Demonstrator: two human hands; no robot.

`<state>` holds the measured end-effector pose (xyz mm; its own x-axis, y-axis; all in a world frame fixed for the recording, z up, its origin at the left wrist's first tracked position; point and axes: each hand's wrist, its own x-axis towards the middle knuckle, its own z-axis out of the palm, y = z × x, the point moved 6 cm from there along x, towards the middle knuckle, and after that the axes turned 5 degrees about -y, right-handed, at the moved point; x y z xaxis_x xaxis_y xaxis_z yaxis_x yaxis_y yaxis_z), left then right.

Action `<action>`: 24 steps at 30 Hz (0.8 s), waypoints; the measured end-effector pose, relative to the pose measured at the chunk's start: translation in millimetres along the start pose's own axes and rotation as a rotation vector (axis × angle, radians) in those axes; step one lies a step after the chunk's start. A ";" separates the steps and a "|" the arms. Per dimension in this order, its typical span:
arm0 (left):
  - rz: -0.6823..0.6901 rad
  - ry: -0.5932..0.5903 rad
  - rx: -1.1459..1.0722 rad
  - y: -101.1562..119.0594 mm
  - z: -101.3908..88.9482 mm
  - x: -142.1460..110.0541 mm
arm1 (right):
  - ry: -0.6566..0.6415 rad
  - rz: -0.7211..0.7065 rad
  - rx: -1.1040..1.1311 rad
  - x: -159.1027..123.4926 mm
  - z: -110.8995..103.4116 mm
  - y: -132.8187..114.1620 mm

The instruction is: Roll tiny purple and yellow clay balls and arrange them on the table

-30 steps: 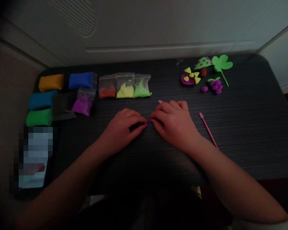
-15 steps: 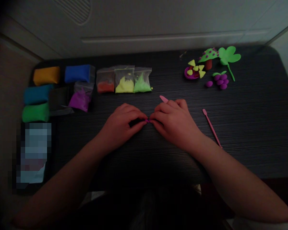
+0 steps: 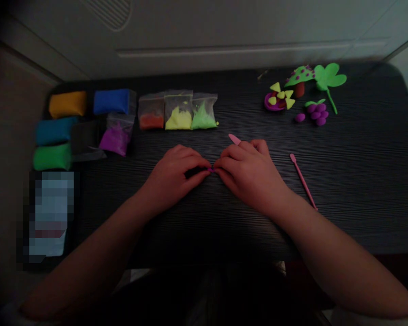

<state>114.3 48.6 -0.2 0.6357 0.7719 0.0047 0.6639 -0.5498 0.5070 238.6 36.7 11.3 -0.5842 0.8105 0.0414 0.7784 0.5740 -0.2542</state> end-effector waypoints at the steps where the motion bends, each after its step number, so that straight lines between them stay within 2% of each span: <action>1: -0.001 0.003 0.001 0.1 -0.1 0.0 | 0.001 0.000 0.002 0.1 0.4 0.0; 24: -0.002 -0.002 -0.028 -2.8 -1.2 -0.8 | -0.021 0.044 0.035 -1.3 -0.4 0.4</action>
<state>111.4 49.9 -0.6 0.6355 0.7721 0.0019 0.6535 -0.5391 0.5313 239.8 36.0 11.5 -0.5547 0.8320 0.0093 0.7950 0.5333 -0.2890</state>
